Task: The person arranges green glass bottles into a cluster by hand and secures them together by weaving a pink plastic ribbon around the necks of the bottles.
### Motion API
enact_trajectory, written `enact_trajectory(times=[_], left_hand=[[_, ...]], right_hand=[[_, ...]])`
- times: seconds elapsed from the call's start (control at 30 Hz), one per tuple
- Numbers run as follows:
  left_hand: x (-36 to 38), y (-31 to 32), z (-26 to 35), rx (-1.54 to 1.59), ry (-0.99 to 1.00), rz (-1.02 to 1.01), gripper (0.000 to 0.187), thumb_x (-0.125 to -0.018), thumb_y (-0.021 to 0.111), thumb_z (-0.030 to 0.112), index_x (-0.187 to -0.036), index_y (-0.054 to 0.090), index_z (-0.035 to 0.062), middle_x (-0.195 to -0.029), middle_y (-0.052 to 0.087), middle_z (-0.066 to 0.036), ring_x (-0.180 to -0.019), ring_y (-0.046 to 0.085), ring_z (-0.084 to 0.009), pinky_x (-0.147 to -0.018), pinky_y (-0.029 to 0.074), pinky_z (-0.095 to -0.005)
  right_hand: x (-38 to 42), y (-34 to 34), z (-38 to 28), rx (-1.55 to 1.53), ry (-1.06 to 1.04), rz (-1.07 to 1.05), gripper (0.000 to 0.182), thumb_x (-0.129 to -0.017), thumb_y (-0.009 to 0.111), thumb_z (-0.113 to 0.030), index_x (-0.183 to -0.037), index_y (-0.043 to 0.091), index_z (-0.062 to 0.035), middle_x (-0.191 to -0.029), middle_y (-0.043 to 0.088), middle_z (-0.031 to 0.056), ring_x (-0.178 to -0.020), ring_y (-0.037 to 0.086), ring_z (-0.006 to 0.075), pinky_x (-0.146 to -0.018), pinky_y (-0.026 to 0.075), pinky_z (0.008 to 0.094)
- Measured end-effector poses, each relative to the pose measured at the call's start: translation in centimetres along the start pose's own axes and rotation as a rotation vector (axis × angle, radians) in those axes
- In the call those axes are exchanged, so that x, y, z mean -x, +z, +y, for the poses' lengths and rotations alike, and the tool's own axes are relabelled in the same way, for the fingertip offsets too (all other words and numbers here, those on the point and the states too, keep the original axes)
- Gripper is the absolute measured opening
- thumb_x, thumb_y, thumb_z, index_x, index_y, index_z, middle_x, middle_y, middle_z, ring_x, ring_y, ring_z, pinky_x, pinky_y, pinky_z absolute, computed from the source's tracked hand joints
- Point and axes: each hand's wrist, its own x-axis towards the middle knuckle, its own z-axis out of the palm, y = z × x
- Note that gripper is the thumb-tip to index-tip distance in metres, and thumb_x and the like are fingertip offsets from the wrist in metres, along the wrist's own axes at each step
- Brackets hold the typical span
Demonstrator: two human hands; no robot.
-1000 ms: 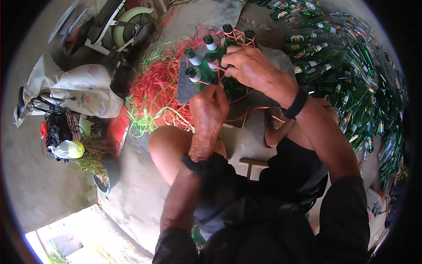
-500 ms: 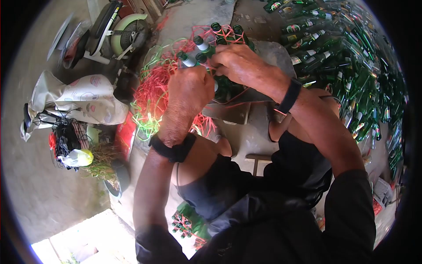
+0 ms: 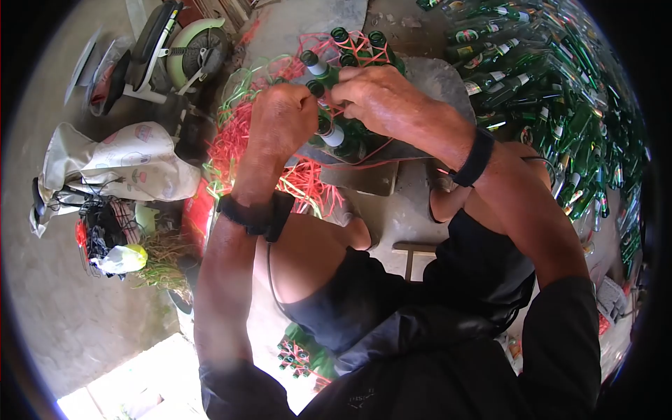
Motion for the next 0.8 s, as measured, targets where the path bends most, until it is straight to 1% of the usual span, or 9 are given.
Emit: enact_trajectory(times=[0.1, 0.17, 0.27, 0.37, 0.5, 0.57, 0.6, 0.67, 0.8], left_hand=[[-0.1, 0.6, -0.7, -0.015, -0.046, -0.032, 0.014, -0.087, 0.068, 0.01, -0.08, 0.067, -0.0018, -0.07, 0.06, -0.023, -0.059, 0.062, -0.0336, -0.06, 0.05, -0.0426], [0.0, 0.8, -0.8, -0.019, -0.121, -0.059, 0.016, -0.087, 0.07, 0.014, -0.082, 0.07, -0.0005, -0.072, 0.064, -0.023, -0.064, 0.065, -0.0373, -0.062, 0.052, -0.0436], [0.2, 1.0, -0.4, -0.108, -0.115, -0.031, 0.017, -0.087, 0.071, 0.018, -0.085, 0.073, 0.0011, -0.076, 0.066, -0.023, -0.07, 0.068, -0.0402, -0.065, 0.054, -0.0451], [0.4, 0.8, -0.9, -0.096, -0.107, -0.05, 0.016, -0.087, 0.072, 0.018, -0.084, 0.075, 0.0021, -0.078, 0.067, -0.024, -0.074, 0.07, -0.041, -0.066, 0.055, -0.0458], [1.3, 0.6, -1.1, -0.105, -0.097, -0.073, 0.016, -0.087, 0.072, 0.018, -0.084, 0.075, 0.0023, -0.077, 0.067, -0.024, -0.072, 0.07, -0.0406, -0.066, 0.055, -0.0457], [1.9, 0.8, -0.8, -0.062, -0.168, -0.04, 0.014, -0.084, 0.068, 0.015, -0.078, 0.076, 0.0057, -0.078, 0.069, -0.024, -0.077, 0.069, -0.0458, -0.073, 0.057, -0.0539], [2.2, 0.9, -0.7, -0.063, -0.167, -0.04, 0.014, -0.084, 0.068, 0.015, -0.078, 0.076, 0.0057, -0.078, 0.069, -0.024, -0.077, 0.069, -0.0458, -0.073, 0.057, -0.0539], [2.8, 1.0, -0.4, -0.062, -0.155, 0.041, 0.014, -0.087, 0.071, 0.014, -0.085, 0.076, 0.0011, -0.077, 0.068, -0.023, -0.072, 0.069, -0.0418, -0.065, 0.054, -0.0456], [4.1, 1.9, -0.7, -0.032, -0.257, 0.014, 0.014, -0.085, 0.068, 0.015, -0.08, 0.076, 0.0044, -0.077, 0.068, -0.024, -0.073, 0.069, -0.0441, -0.069, 0.056, -0.0499]], right_hand=[[0.2, -0.1, 0.1, 0.013, -0.009, -0.012, 0.012, -0.076, 0.077, -0.006, -0.088, 0.073, -0.0048, -0.088, 0.069, 0.0128, -0.089, 0.071, 0.0341, -0.08, 0.057, 0.0459], [0.2, -0.1, 0.3, -0.017, -0.026, -0.005, 0.011, -0.077, 0.077, -0.005, -0.087, 0.072, -0.0047, -0.089, 0.068, 0.0136, -0.089, 0.07, 0.035, -0.079, 0.056, 0.0463], [0.2, -0.1, 0.1, -0.039, -0.026, 0.007, 0.012, -0.076, 0.077, -0.005, -0.087, 0.072, -0.0047, -0.089, 0.068, 0.0141, -0.088, 0.07, 0.0356, -0.078, 0.056, 0.0465], [0.2, -0.1, 0.1, -0.025, -0.035, 0.015, 0.012, -0.077, 0.077, -0.004, -0.088, 0.072, -0.0048, -0.087, 0.068, 0.014, -0.087, 0.07, 0.0361, -0.078, 0.056, 0.0459], [0.3, -0.1, 0.1, -0.031, -0.034, 0.036, 0.011, -0.079, 0.076, -0.004, -0.089, 0.073, -0.0049, -0.088, 0.068, 0.0139, -0.087, 0.07, 0.0359, -0.079, 0.056, 0.0454], [0.3, -0.3, 0.1, -0.039, -0.021, 0.023, 0.012, -0.08, 0.075, -0.005, -0.092, 0.073, -0.0047, -0.089, 0.069, 0.014, -0.089, 0.07, 0.0356, -0.08, 0.056, 0.0451], [0.3, -0.3, 0.1, -0.039, -0.021, 0.025, 0.012, -0.08, 0.075, -0.005, -0.092, 0.073, -0.0047, -0.089, 0.069, 0.014, -0.089, 0.07, 0.0356, -0.08, 0.056, 0.0451], [0.3, -0.2, 0.0, -0.042, -0.011, 0.005, 0.012, -0.081, 0.074, -0.005, -0.093, 0.074, -0.0043, -0.09, 0.069, 0.0144, -0.09, 0.07, 0.0358, -0.08, 0.056, 0.0453], [0.3, -0.3, 0.2, -0.039, -0.014, -0.011, 0.012, -0.081, 0.073, -0.004, -0.093, 0.074, -0.0042, -0.09, 0.069, 0.0148, -0.091, 0.07, 0.0363, -0.081, 0.056, 0.0456]])
